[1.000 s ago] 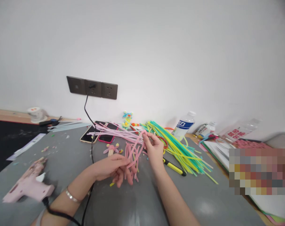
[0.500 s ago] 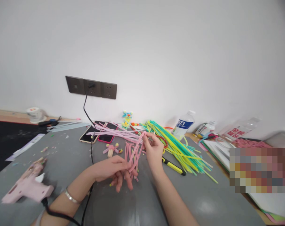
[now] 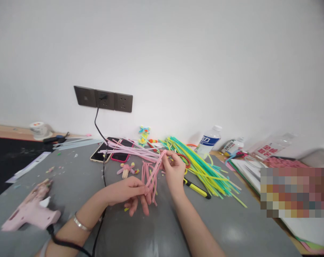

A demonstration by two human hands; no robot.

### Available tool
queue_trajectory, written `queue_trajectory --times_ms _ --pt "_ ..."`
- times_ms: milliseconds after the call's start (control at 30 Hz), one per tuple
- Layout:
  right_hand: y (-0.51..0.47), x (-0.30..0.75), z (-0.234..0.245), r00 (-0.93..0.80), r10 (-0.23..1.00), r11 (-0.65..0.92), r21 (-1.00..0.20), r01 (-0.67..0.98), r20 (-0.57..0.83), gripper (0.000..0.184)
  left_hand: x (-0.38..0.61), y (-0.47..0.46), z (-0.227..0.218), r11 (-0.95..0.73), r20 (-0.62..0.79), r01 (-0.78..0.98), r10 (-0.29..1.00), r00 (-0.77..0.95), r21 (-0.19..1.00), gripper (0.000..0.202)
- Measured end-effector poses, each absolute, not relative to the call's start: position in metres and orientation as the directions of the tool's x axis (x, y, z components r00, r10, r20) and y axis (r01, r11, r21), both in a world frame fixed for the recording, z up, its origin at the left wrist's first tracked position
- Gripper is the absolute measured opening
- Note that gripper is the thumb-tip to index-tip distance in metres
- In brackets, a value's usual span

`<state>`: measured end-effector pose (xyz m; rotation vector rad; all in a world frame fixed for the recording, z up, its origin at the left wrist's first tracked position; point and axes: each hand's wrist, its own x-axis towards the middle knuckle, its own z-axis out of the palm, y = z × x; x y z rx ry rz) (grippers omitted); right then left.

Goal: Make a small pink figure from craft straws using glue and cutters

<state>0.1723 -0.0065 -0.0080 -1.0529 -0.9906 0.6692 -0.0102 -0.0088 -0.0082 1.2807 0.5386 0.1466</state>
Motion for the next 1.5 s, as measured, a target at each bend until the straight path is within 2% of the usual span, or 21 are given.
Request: queue_trajectory --times_ms 200,300,367,467,533,667,767,933,1033,1167,1400,1500 --pt "-0.006 0.174 -0.007 0.435 0.825 0.396 -0.918 0.012 0.361 0.022 -0.010 -0.011 -0.005 0.291 -0.304 0.194 0.403 0.863 0.937 0.042" --pt "-0.003 0.176 -0.006 0.411 0.850 0.385 -0.921 -0.055 0.330 0.023 -0.008 -0.012 -0.003 0.289 -0.298 0.175 0.467 0.832 0.941 0.043" --pt "-0.002 0.177 -0.004 0.323 0.906 0.335 -0.929 -0.156 0.273 0.027 -0.007 -0.012 -0.003 0.277 -0.241 0.097 0.553 0.798 0.956 0.043" --pt "-0.003 0.175 -0.003 0.020 0.992 0.123 -0.952 -0.280 0.122 0.032 -0.006 -0.009 -0.006 0.256 -0.141 -0.041 0.651 0.745 0.966 0.040" --pt "-0.005 0.171 -0.003 -0.144 0.988 0.001 -0.949 -0.315 0.048 0.029 -0.005 -0.008 -0.008 0.256 -0.124 -0.078 0.684 0.719 0.964 0.039" --pt "-0.010 0.164 -0.003 -0.169 0.985 -0.046 -0.912 -0.407 0.026 0.031 -0.003 -0.008 -0.006 0.255 -0.134 -0.084 0.727 0.674 0.963 0.040" --pt "-0.010 0.164 -0.003 -0.227 0.974 -0.095 -0.931 -0.353 -0.013 0.031 -0.002 -0.009 -0.005 0.252 -0.140 -0.079 0.741 0.656 0.965 0.042" --pt "-0.009 0.165 -0.006 -0.248 0.967 0.007 -0.973 -0.230 0.065 0.026 -0.004 -0.008 -0.007 0.288 -0.175 -0.053 0.705 0.688 0.956 0.047" --pt "-0.008 0.164 -0.007 -0.220 0.969 0.081 -0.984 -0.159 0.116 0.026 -0.007 -0.006 -0.008 0.333 -0.207 -0.030 0.651 0.730 0.943 0.050" --pt "-0.007 0.166 -0.007 -0.227 0.966 0.106 -0.990 -0.097 0.125 0.024 -0.010 -0.007 -0.005 0.389 -0.248 0.011 0.566 0.786 0.921 0.049" --pt "-0.005 0.167 -0.007 -0.233 0.965 0.089 -0.987 -0.135 0.119 0.021 -0.011 -0.007 -0.006 0.357 -0.235 0.029 0.550 0.801 0.934 0.045" --pt "-0.007 0.169 -0.005 -0.283 0.955 0.030 -0.980 -0.198 0.087 0.020 -0.012 -0.007 -0.006 0.350 -0.222 0.026 0.532 0.817 0.937 0.045"
